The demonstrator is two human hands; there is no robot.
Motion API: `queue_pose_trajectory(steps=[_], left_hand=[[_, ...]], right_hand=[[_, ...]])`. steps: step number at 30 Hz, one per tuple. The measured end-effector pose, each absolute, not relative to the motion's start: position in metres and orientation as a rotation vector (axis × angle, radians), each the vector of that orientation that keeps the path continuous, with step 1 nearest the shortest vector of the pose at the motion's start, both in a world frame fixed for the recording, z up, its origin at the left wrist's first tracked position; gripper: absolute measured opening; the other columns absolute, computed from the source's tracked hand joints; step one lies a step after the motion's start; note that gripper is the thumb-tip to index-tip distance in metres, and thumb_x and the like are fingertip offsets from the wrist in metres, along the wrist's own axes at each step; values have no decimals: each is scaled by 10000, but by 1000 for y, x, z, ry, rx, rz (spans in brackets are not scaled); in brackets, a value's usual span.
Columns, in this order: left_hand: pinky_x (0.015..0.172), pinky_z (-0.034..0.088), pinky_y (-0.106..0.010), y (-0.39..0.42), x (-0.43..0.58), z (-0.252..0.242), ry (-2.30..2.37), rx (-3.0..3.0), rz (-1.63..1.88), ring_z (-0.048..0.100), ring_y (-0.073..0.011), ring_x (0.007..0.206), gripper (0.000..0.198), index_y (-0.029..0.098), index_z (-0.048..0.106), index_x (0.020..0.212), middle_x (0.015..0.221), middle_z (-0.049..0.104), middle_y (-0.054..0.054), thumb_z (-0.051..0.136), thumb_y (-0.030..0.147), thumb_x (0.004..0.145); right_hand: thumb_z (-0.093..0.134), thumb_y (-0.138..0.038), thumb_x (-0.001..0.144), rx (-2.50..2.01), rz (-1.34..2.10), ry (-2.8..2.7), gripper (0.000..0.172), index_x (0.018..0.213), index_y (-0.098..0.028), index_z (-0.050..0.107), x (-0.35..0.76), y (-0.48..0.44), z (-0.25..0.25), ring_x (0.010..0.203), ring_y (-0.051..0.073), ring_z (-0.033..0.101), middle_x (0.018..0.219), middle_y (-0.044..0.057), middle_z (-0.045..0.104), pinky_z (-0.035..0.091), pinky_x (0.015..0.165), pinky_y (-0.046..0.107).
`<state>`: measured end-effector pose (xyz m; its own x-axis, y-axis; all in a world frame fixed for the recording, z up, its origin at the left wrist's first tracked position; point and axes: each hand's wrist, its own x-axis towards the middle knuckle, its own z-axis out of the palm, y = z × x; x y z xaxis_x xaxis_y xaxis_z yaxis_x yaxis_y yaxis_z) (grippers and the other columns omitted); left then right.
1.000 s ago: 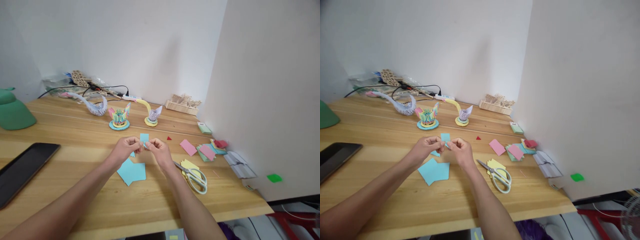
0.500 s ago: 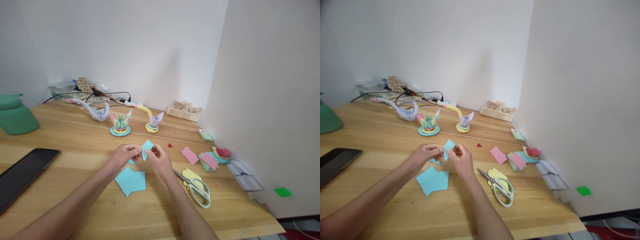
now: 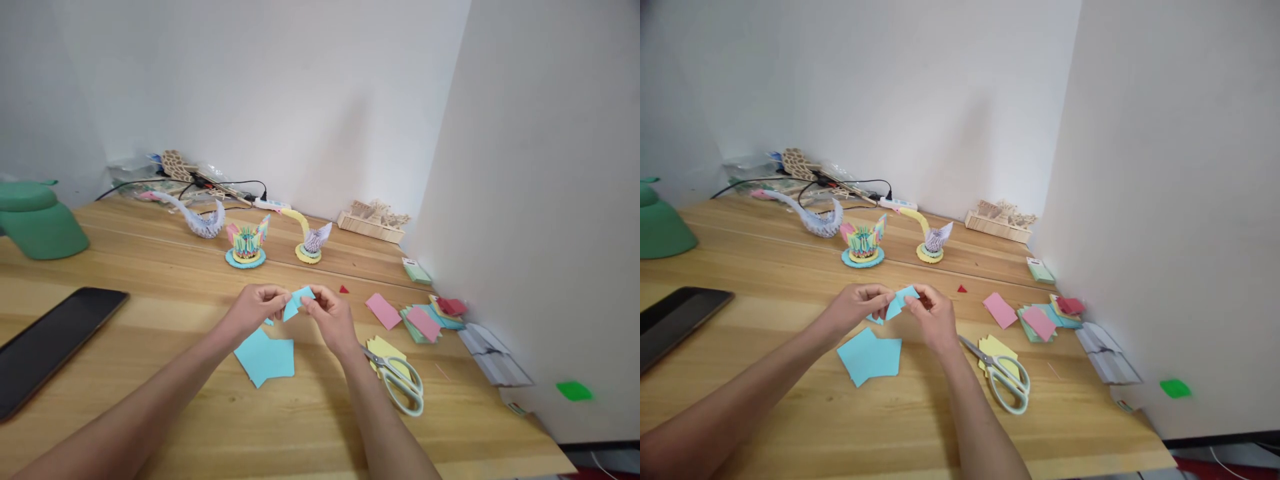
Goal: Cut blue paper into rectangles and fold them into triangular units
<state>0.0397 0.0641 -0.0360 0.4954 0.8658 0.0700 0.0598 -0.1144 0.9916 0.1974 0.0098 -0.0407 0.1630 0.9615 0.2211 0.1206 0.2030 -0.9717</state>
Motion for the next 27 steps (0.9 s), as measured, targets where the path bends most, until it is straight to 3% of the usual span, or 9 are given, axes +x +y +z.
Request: queue_pose_trajectory(steps=[4, 8, 12, 22, 27], left_hand=[[490, 380, -220, 63, 39, -34, 824, 1492, 848, 474, -103, 474, 199, 156, 588, 549, 478, 550, 22, 591, 324, 654], [485, 379, -224, 60, 39, -29, 834, 1423, 877, 471, -103, 462, 189, 157, 567, 504, 453, 548, 19, 601, 298, 624], [499, 377, -218, 58, 38, -27, 783, 1382, 903, 463, -94, 467, 202, 156, 560, 483, 447, 536, 23, 605, 278, 638], [524, 404, -220, 62, 38, -35, 706, 1350, 897, 499, -97, 518, 229, 146, 625, 611, 589, 604, -5, 618, 348, 719], [510, 393, -223, 60, 37, -34, 750, 1392, 848, 484, -101, 504, 302, 151, 603, 584, 553, 562, 4, 596, 409, 740]], right_hand=[[609, -305, 767, -1239, 740, -1352, 184, 889, -174, 651, 198, 9, -42, 712, 167, 627, 808, 33, 674, 514, 685, 298], [566, -233, 816, -1251, 322, -1619, 102, 830, -204, 664, 201, 6, -39, 715, 155, 600, 774, 24, 657, 473, 677, 275], [489, -137, 855, -1157, 58, -1832, 201, 872, -224, 669, 206, 4, -36, 724, 153, 590, 761, 32, 645, 454, 666, 279], [481, -109, 863, -1072, 39, -1921, 213, 840, -209, 668, 216, 8, -39, 769, 154, 611, 801, 49, 666, 475, 682, 288], [490, -94, 840, -1084, 101, -1841, 217, 849, -216, 669, 215, 8, -39, 774, 149, 612, 807, 36, 669, 475, 686, 276]])
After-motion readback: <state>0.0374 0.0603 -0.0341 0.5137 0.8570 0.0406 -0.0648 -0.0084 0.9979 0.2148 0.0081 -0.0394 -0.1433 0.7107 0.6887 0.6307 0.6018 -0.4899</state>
